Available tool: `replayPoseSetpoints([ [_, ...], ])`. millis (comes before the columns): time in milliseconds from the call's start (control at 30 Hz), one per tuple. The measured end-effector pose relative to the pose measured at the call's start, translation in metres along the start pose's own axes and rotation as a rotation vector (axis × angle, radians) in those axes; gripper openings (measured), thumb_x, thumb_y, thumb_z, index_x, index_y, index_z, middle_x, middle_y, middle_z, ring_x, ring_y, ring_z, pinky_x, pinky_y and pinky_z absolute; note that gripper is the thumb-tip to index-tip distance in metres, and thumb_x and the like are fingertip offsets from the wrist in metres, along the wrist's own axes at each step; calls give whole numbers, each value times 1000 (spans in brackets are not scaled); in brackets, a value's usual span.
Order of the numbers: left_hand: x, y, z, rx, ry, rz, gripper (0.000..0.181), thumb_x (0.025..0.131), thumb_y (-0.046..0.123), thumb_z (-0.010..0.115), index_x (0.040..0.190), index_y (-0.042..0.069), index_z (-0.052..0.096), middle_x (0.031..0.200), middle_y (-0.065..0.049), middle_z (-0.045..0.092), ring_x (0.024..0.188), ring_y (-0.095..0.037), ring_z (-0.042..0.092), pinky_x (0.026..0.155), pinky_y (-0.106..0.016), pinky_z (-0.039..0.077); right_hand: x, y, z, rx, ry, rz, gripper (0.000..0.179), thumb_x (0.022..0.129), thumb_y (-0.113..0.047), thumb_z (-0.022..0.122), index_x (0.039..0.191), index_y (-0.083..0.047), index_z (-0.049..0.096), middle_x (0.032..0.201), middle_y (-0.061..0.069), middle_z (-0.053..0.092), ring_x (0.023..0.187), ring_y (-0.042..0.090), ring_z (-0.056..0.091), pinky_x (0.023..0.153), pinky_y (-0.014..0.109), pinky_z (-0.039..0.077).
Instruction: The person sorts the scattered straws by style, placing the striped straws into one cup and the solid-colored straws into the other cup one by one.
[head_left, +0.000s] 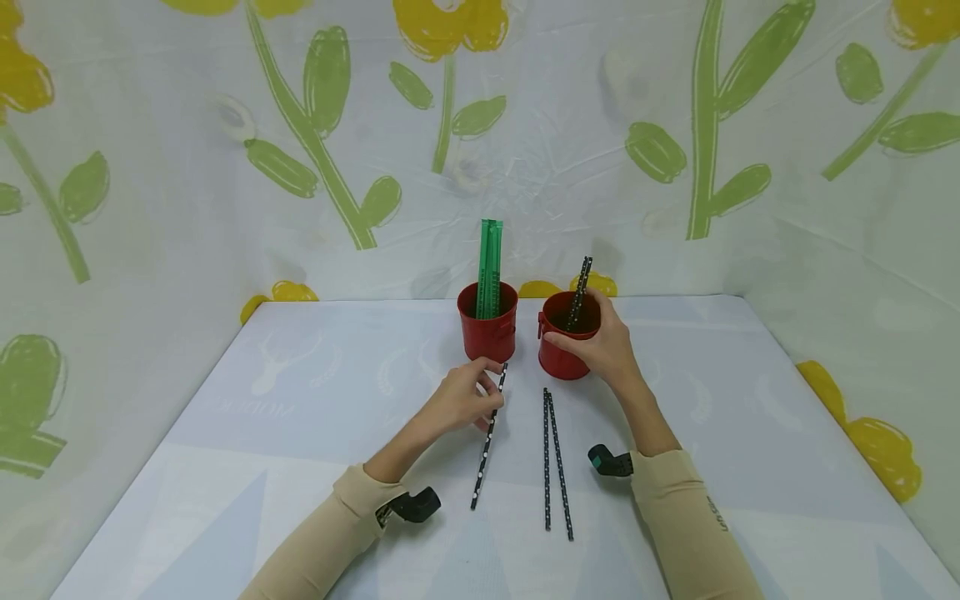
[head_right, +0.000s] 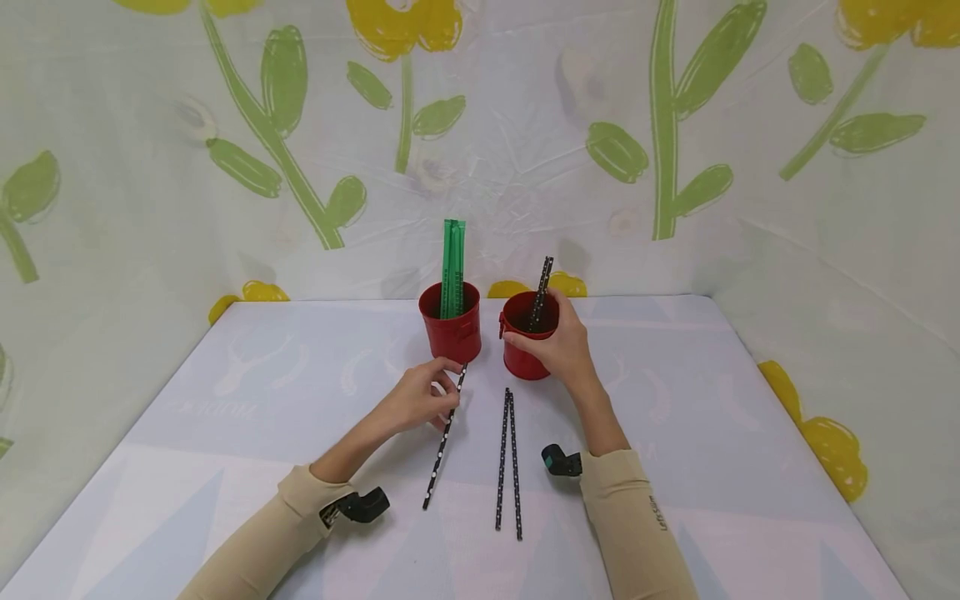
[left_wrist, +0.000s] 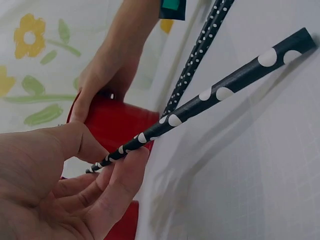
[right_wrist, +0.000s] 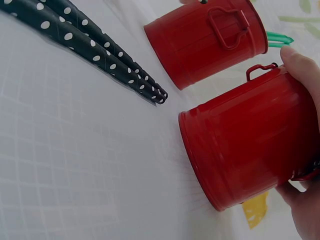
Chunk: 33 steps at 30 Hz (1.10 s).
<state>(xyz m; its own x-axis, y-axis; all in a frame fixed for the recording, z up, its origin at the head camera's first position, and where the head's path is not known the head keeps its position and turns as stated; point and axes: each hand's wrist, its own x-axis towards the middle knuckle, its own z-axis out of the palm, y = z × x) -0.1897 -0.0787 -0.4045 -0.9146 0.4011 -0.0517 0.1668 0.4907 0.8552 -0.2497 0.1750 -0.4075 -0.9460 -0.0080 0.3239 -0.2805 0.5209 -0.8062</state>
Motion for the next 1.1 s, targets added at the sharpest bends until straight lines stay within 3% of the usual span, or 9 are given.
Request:
replayPoseSetpoints([
  [333, 4, 1, 2, 3, 23, 66, 46, 88, 7, 64, 132, 1, 53, 93, -11, 65, 61, -13, 66, 58, -27, 59, 0, 1, -1, 12, 1, -6, 95, 76, -41, 83, 150, -15, 30, 144, 12, 49, 133, 31, 47, 95, 54, 53],
  [533, 7, 6, 0, -40, 49, 100, 46, 89, 4, 64, 133, 2, 53, 95, -12, 65, 66, -14, 67, 57, -30, 60, 0, 2, 0, 14, 5, -16, 94, 76, -41, 83, 150, -16, 30, 144, 12, 50, 132, 30, 47, 95, 54, 53],
  [800, 9, 15, -2, -60, 103, 162, 39, 90, 5, 65, 127, 4, 55, 94, -11, 67, 72, -16, 67, 57, -29, 60, 1, 5, 1, 12, 1, -16, 94, 76, -43, 83, 150, -16, 31, 144, 12, 50, 132, 31, 48, 96, 54, 53],
  [1100, 16, 26, -2, -33, 186, 189, 31, 91, 7, 66, 121, 7, 61, 96, -11, 67, 77, -17, 66, 58, -27, 59, 0, 3, 1, 16, 12, -38, 92, 76, -41, 83, 148, -16, 32, 142, 12, 51, 130, 31, 49, 96, 54, 53],
])
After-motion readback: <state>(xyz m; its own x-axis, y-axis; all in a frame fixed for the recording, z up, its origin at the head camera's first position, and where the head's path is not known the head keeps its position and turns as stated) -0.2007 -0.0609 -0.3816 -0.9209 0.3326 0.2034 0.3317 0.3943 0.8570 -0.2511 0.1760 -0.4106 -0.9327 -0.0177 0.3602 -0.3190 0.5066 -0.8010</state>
